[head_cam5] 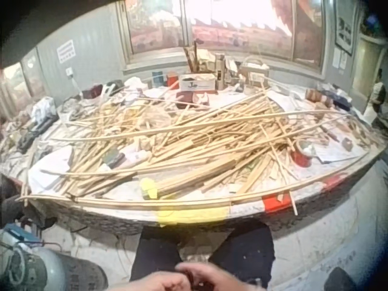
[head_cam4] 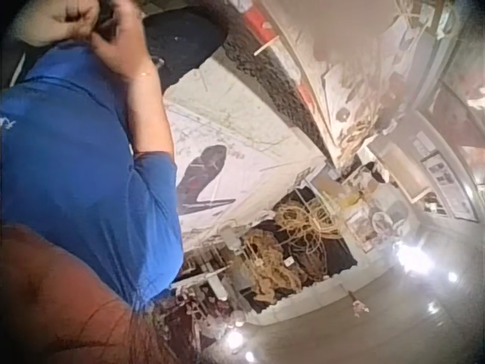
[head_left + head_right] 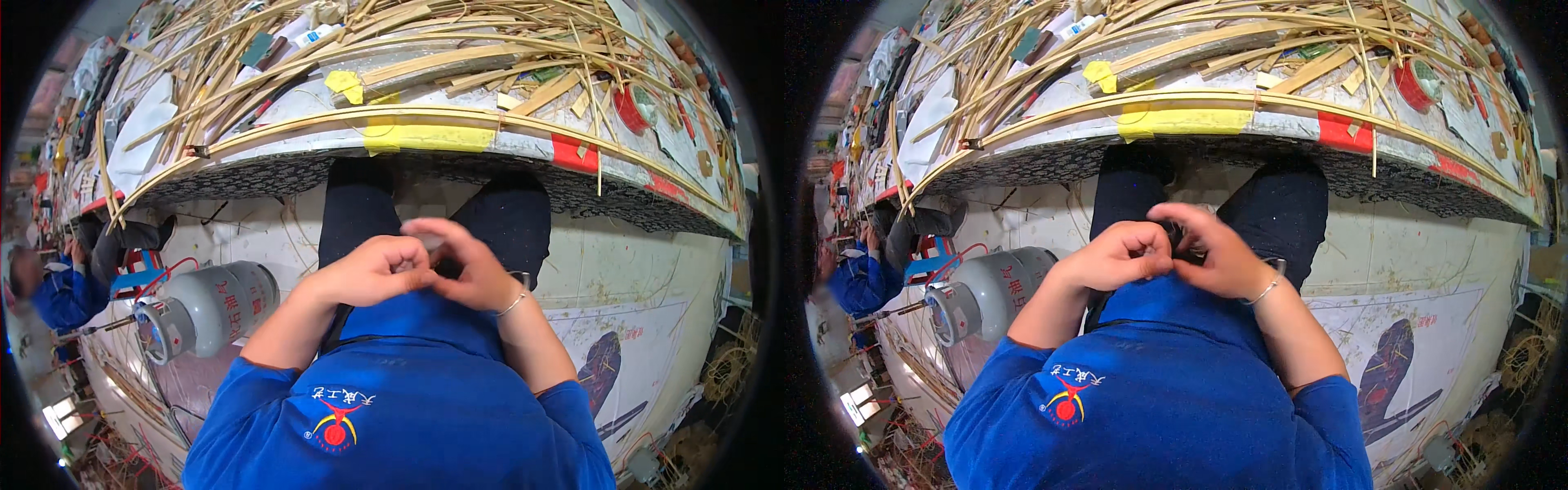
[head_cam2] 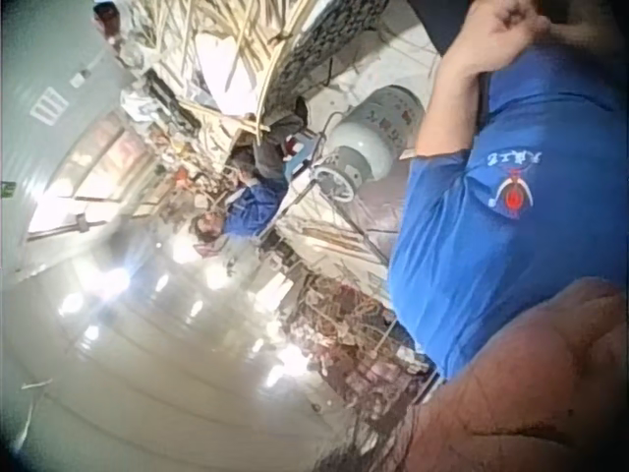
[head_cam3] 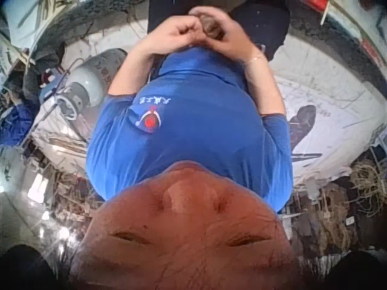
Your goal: Assembling a decorative bamboo structure by tying strips together and applying adhesive.
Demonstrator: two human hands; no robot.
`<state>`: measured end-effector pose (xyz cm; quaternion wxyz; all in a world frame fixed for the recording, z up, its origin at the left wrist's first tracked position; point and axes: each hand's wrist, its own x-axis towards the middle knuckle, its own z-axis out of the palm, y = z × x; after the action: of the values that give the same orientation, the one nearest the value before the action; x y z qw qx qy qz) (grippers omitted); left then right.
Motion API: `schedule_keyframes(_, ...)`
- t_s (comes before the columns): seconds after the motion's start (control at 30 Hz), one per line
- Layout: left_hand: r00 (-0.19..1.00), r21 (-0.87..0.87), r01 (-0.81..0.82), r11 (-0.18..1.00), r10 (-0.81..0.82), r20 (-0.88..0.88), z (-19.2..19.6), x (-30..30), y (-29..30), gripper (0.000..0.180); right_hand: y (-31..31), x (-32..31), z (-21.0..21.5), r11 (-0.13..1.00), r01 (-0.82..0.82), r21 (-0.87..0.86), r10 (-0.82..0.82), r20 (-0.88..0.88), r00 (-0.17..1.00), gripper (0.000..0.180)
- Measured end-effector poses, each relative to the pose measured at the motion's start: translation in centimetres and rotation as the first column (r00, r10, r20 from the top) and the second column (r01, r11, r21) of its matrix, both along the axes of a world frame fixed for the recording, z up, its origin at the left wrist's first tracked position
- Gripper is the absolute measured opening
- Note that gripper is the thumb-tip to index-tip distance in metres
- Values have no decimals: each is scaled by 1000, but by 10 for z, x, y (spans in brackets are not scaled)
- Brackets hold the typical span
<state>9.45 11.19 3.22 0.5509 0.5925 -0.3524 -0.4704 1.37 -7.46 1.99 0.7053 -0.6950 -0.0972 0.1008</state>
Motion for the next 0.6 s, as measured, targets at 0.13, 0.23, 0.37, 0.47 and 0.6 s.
schedule_keyframes(0.13, 936, 10, -213, 977, 207, -286, 8, 0, 3, 15, 10, -1, -15, 947, 17, 320, 49, -197, 979, 46)
schedule_keyframes(0.23, 903, -67, -315, 947, 277, -330, 3, 9, 18, 22, 1, -5, -16, 980, -17, 200, 62, -219, 974, 27)
schedule_keyframes(0.37, 775, -227, -580, 782, 444, -450, 6, 24, 37, 29, -17, -14, -29, 970, 136, -202, -162, -119, 980, 9)
schedule_keyframes(0.47, 765, -307, -634, 709, 518, -384, 15, 42, 57, 28, -49, -24, -48, 932, 338, -132, -363, -322, 875, 9)
schedule_keyframes(0.6, 801, -192, -594, 781, 597, -48, 18, 48, 65, 20, -85, -33, -63, 415, 334, -846, -337, 198, 920, 26)
